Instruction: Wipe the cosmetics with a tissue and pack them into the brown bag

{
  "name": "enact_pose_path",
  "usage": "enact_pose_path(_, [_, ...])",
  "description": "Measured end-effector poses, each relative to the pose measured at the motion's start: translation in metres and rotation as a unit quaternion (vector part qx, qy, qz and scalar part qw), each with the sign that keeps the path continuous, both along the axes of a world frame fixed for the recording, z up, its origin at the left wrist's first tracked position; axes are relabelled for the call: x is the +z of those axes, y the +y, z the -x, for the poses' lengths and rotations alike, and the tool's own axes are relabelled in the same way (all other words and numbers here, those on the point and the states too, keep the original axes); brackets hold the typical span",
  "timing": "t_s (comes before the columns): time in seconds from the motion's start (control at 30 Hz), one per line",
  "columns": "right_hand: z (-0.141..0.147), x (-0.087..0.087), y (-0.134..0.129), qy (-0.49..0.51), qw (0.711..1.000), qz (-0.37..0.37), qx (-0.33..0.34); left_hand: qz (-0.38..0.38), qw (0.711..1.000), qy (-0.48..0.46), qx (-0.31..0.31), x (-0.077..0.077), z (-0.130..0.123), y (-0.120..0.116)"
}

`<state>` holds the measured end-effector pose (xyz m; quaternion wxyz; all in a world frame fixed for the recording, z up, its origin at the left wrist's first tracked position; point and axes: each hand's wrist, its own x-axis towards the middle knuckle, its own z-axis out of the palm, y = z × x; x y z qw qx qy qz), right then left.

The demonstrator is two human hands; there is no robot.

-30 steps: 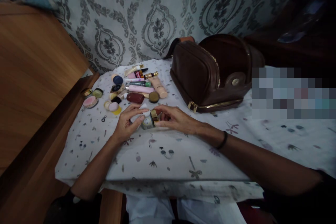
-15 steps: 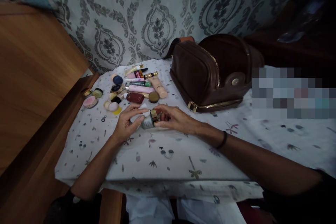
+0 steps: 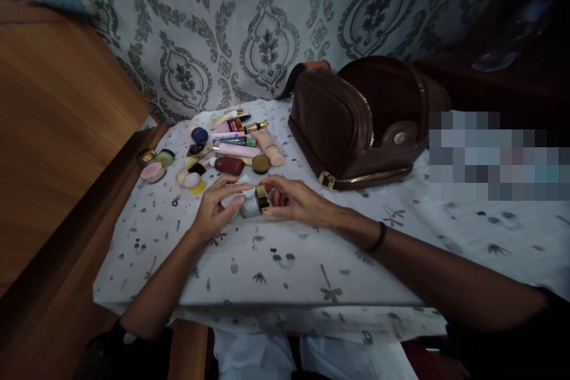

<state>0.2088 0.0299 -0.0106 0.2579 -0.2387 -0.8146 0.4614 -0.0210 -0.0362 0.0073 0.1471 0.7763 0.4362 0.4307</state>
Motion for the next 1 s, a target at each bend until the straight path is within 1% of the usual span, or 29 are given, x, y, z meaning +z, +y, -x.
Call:
enact_pose_path(0.2, [0.0013,-0.0033,0.003,0.008,0.999,-0.042,-0.016,0.006,1.0,0.005,-0.002,0.0007,-0.0003,-0.0003])
enact_pose_path(0.3, [0.0014,-0.0051,0.0032,0.019,1.0,-0.021,-0.008,0.006,1.0,0.006,0.003,0.0009,-0.0014,-0.0004])
enact_pose_path(0.4, [0.0009,-0.0041,0.0018,0.001,1.0,-0.005,0.007,0.0,1.0,0.005,0.002,0.0004,-0.0014,-0.0004])
enact_pose_path(0.57, [0.0006,0.0001,-0.0004,-0.002,1.0,-0.004,0.0,-0.001,1.0,0.002,0.004,-0.0005,0.0007,-0.0006])
enact_pose_path(0.77, [0.0012,0.0015,-0.0001,0.001,1.0,-0.022,-0.021,-0.007,1.0,0.004,-0.004,0.0007,0.0007,0.0])
enact_pose_path(1.0, [0.0008,-0.0027,0.0015,-0.003,1.0,0.005,-0.001,-0.044,0.999,0.024,0.008,-0.0002,0.0001,-0.0011])
